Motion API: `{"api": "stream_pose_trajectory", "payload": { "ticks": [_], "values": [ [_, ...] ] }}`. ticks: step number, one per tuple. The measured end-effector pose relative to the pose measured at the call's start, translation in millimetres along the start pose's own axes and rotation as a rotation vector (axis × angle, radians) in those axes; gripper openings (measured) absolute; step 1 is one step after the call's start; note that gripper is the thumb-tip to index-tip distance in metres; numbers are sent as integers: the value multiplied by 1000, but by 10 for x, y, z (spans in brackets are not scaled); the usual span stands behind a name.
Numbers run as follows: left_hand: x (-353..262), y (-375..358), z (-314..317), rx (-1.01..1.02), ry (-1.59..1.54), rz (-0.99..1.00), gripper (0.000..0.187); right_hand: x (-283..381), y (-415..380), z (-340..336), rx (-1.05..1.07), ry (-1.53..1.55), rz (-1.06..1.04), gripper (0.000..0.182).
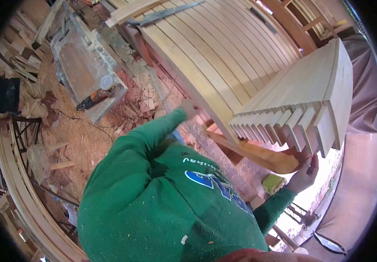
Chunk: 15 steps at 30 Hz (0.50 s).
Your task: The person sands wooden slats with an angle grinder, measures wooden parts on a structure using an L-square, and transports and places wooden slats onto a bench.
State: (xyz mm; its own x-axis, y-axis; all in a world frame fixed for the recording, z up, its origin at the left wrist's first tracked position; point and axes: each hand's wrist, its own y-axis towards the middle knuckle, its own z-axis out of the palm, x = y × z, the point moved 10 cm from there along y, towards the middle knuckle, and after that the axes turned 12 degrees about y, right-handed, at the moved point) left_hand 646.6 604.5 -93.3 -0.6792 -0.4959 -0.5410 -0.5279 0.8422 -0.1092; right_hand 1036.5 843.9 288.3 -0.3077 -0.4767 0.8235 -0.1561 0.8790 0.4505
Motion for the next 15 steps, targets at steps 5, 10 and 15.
{"api": "stream_pose_trajectory", "payload": {
  "ticks": [5, 10, 15],
  "values": [
    [2191, -218, -242, -183, -497, -602, 18, -527, 22, -158, -108, -117, 338, 45],
    [2910, 192, -2379, -668, -1069, -637, 17, -736, -164, -10, -189, -74, 282, 46],
    [4083, 735, -3363, -835, -1179, -675, 20, -997, -174, -344, -359, -120, 334, 44]
  ]
}}
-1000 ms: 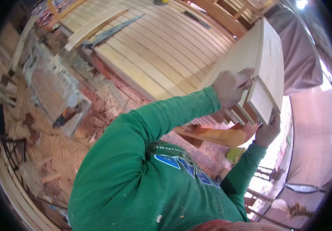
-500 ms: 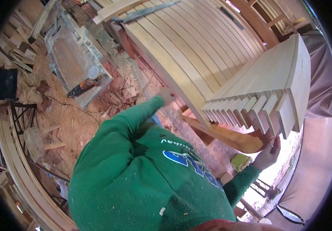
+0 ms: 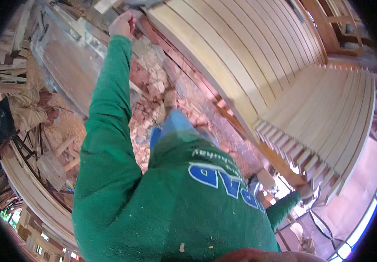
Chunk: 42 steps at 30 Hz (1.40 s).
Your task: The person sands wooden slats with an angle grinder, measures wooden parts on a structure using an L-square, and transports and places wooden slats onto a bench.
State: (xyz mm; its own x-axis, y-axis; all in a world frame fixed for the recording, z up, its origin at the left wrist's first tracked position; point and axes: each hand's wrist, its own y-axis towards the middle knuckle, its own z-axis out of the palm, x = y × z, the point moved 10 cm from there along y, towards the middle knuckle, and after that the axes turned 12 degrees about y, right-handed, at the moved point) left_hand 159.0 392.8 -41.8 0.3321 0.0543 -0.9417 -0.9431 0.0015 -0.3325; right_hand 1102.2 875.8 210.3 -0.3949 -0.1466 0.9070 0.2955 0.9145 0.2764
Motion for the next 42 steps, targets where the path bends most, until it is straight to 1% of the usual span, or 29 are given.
{"api": "stream_pose_trajectory", "payload": {
  "ticks": [2, 4, 6, 7, 9, 12, 14, 15, 16, 17, 18, 20, 22, 25, 26, 28, 29, 30, 32, 34, 35, 36, 37, 38, 39, 40, 41, 42],
  "values": [
    [19, 580, -200, -16, 119, -33, 20, -107, 76, -112, -54, -3, 53, 43],
    [297, 1145, -461, -92, -24, -190, 23, -175, 101, -168, -98, -6, 95, 42],
    [626, 1757, -802, -151, -33, -226, 33, -219, 119, -187, -129, -10, 127, 41],
    [721, 1997, -1007, -247, 116, -229, 38, -226, 117, -202, -143, -13, 139, 41],
    [709, 2165, -1309, -439, 414, -235, 50, -220, 119, -212, -167, -17, 158, 40],
    [648, 2287, -1497, -537, 532, -352, 69, -212, 86, -246, -199, -29, 184, 39],
    [841, 2673, -1586, -372, 440, -354, 71, -187, 37, -267, -218, -35, 195, 38],
    [915, 2811, -1531, -287, 391, -353, 72, -186, 30, -276, -224, -37, 203, 38],
    [811, 2816, -1432, -265, 423, -289, 68, -194, 13, -310, -234, -34, 211, 38],
    [700, 2889, -1252, -199, 352, -285, 63, -217, 10, -327, -245, -20, 213, 37],
    [634, 3109, -1178, -132, 280, -278, 58, -252, -4, -337, -256, -4, 218, 37],
    [642, 3160, -1076, -86, 220, -306, 47, -263, -4, -369, -258, -2, 225, 36],
    [450, 3018, -1046, -126, 226, -345, 34, -288, 29, -380, -259, 4, 231, 36],
    [5, 2539, -597, 161, -51, -283, 24, -379, 58, -505, -270, 23, 248, 35],
    [-32, 2472, -435, 316, -115, -251, 32, -415, 86, -514, -269, 30, 253, 35],
    [-52, 2075, -120, 425, -124, -347, 40, -502, 129, -574, -266, 48, 264, 35],
    [-53, 1827, 54, 425, -104, -349, 41, -544, 150, -596, -261, 56, 267, 34],
    [-22, 1528, 261, 457, -101, -391, 41, -590, 165, -629, -255, 66, 274, 34],
    [121, 1071, 681, 546, -203, -353, 41, -687, 199, -696, -242, 88, 281, 34],
    [201, 518, 991, 438, -220, -369, 41, -873, 189, -810, -222, 127, 277, 34],
    [176, 267, 1158, 441, -247, -367, 41, -1006, 145, -904, -215, 159, 253, 34],
    [169, 29, 1292, 440, -279, -367, 40, -1301, 188, -1095, -159, 255, 196, 34],
    [83, -229, 1352, 412, -265, -380, 40, -1173, -287, -994, -248, 17, 218, 33],
    [64, -409, 1419, 431, -277, -358, 40, -1300, -751, -847, -232, -139, 288, 34],
    [18, -561, 1472, 449, -287, -332, 41, -1560, -1232, -668, -143, -243, 409, 34],
    [-74, -697, 1515, 466, -308, -306, 41, -1882, -1786, -341, 43, -312, 578, 35],
    [-196, -851, 1517, 483, -319, -282, 41, -2108, -2428, 89, 303, -379, 747, 37],
    [-298, -963, 1524, 505, -325, -260, 41, -2175, -3094, 638, 613, -424, 867, 38]
  ]
}}
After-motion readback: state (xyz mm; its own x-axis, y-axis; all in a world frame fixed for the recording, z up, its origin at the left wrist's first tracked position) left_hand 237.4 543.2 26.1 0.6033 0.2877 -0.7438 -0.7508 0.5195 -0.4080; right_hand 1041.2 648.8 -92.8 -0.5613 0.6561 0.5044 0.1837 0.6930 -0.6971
